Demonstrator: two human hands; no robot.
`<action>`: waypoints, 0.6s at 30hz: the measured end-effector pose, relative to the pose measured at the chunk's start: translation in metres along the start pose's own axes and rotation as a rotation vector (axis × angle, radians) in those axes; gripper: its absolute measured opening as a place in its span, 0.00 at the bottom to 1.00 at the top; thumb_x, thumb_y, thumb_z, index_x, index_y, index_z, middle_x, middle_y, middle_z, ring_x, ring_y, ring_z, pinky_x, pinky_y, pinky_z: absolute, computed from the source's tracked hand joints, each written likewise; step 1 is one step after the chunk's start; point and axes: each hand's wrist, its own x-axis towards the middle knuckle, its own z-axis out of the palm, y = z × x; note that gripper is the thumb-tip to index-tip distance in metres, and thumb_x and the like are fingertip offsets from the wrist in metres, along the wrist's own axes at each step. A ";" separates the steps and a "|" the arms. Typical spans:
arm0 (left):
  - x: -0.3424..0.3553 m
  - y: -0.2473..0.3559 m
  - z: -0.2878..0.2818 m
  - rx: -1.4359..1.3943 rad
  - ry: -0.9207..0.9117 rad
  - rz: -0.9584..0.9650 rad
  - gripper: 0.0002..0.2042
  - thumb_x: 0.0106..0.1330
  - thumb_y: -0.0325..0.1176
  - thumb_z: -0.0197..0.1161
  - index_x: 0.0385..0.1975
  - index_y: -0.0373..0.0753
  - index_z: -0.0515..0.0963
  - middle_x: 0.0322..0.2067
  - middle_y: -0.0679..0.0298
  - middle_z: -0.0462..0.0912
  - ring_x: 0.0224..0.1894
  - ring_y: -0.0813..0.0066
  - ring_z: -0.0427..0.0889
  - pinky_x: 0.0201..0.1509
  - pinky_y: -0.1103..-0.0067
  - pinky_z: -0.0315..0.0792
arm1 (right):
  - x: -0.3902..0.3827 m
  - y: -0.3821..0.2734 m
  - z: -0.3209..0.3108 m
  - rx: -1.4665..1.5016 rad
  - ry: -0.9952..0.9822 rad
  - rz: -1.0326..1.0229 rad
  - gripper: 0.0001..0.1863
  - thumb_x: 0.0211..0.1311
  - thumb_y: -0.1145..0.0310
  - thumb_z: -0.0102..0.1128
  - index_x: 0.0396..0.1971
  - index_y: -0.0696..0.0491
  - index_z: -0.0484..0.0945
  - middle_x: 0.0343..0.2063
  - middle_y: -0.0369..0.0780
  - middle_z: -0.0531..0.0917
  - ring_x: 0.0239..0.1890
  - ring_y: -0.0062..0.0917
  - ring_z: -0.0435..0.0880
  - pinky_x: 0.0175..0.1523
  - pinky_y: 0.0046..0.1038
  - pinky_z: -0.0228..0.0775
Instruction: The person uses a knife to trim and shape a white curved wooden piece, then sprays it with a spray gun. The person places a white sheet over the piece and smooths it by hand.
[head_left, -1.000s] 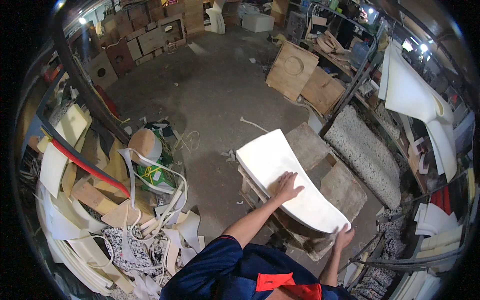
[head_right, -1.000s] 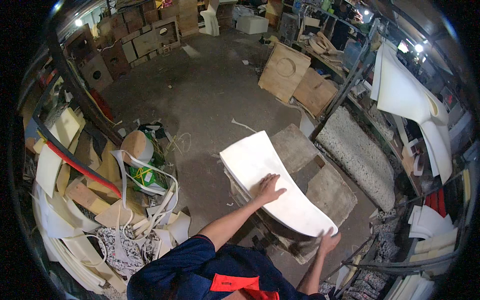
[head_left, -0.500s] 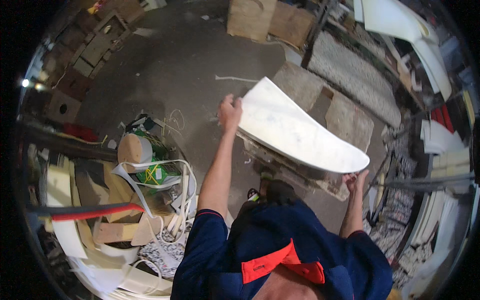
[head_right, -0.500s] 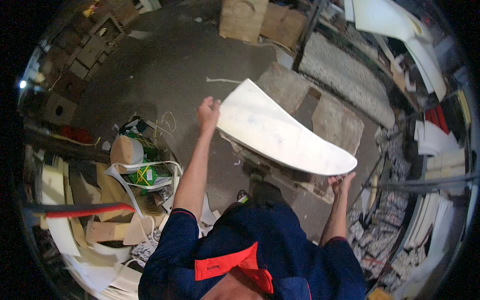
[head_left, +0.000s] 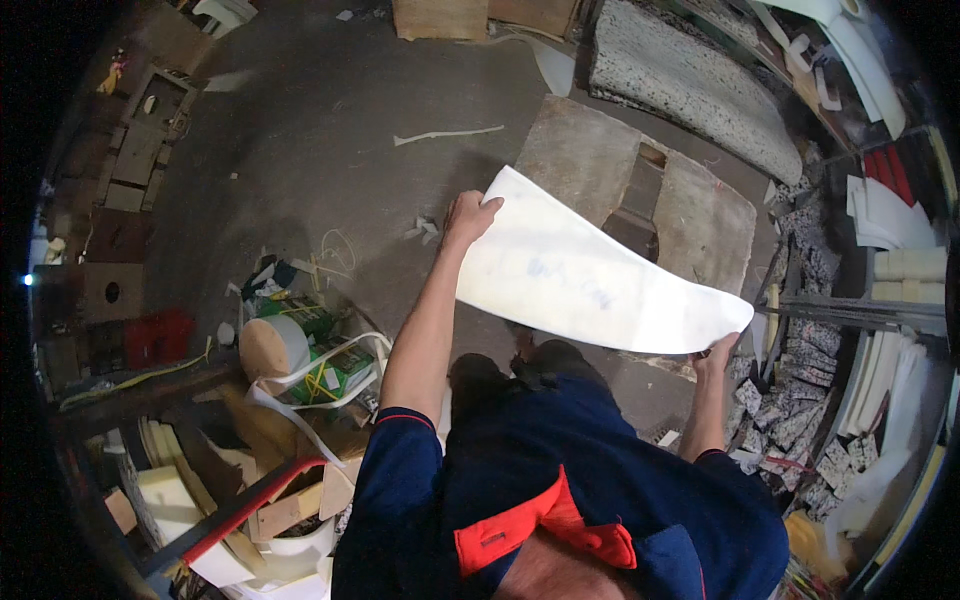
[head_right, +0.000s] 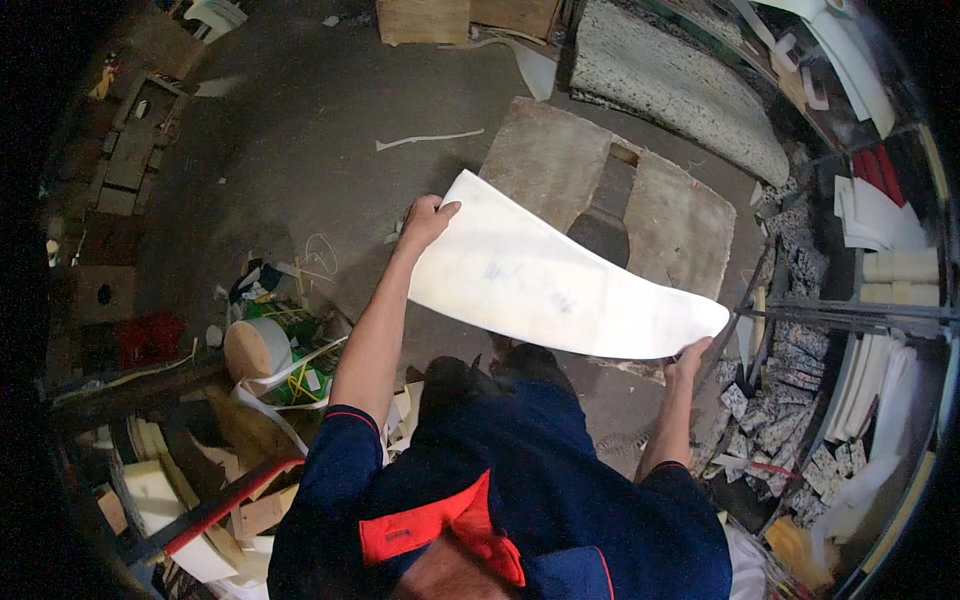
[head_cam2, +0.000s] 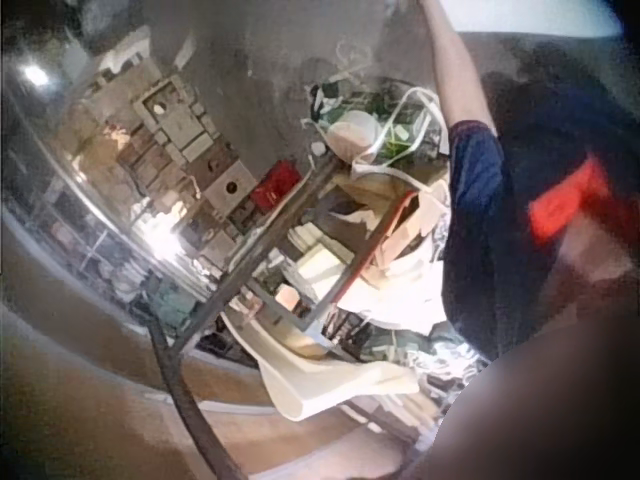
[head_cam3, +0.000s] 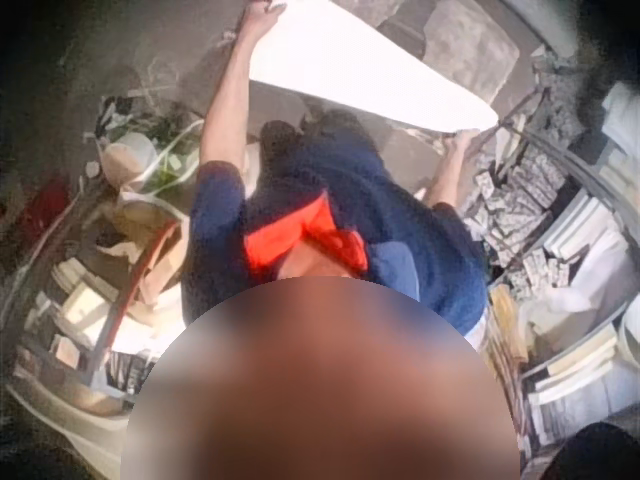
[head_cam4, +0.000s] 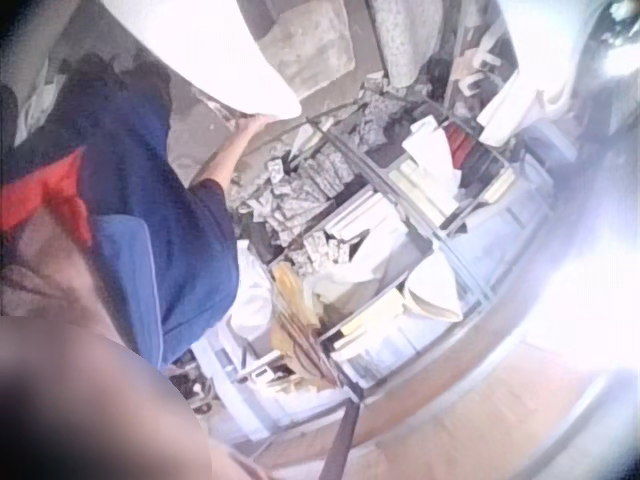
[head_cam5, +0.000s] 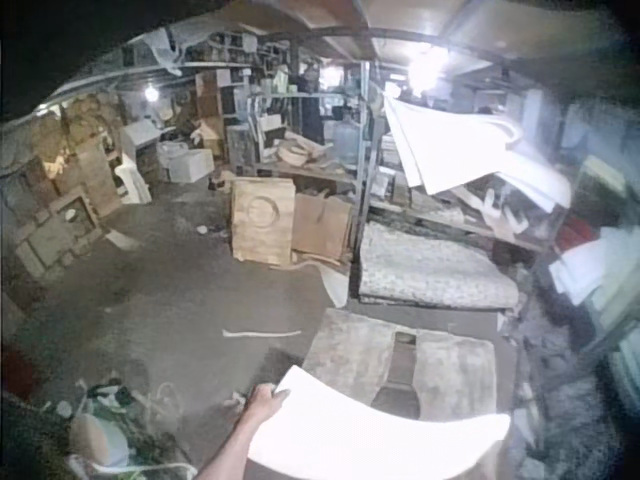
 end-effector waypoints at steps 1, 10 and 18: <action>0.005 0.002 0.000 -0.012 -0.008 -0.007 0.20 0.57 0.44 0.71 0.38 0.31 0.79 0.37 0.44 0.84 0.42 0.53 0.84 0.46 0.63 0.74 | -0.004 -0.003 0.005 0.019 0.005 -0.006 0.44 0.70 0.32 0.39 0.69 0.56 0.60 0.62 0.47 0.72 0.57 0.41 0.78 0.58 0.43 0.73; -0.023 0.013 -0.007 -0.259 0.098 0.364 0.17 0.56 0.37 0.73 0.28 0.34 0.70 0.23 0.54 0.75 0.30 0.64 0.76 0.34 0.67 0.69 | -0.023 0.005 0.014 0.150 0.042 -0.055 0.41 0.69 0.30 0.34 0.70 0.44 0.62 0.67 0.38 0.71 0.65 0.41 0.72 0.66 0.49 0.66; -0.093 0.011 -0.184 -0.446 0.023 0.714 0.16 0.61 0.30 0.70 0.44 0.33 0.73 0.37 0.60 0.81 0.40 0.73 0.80 0.45 0.75 0.75 | -0.201 -0.005 0.075 0.478 -0.070 -0.405 0.50 0.63 0.23 0.12 0.70 0.42 0.63 0.66 0.39 0.71 0.66 0.44 0.70 0.69 0.54 0.63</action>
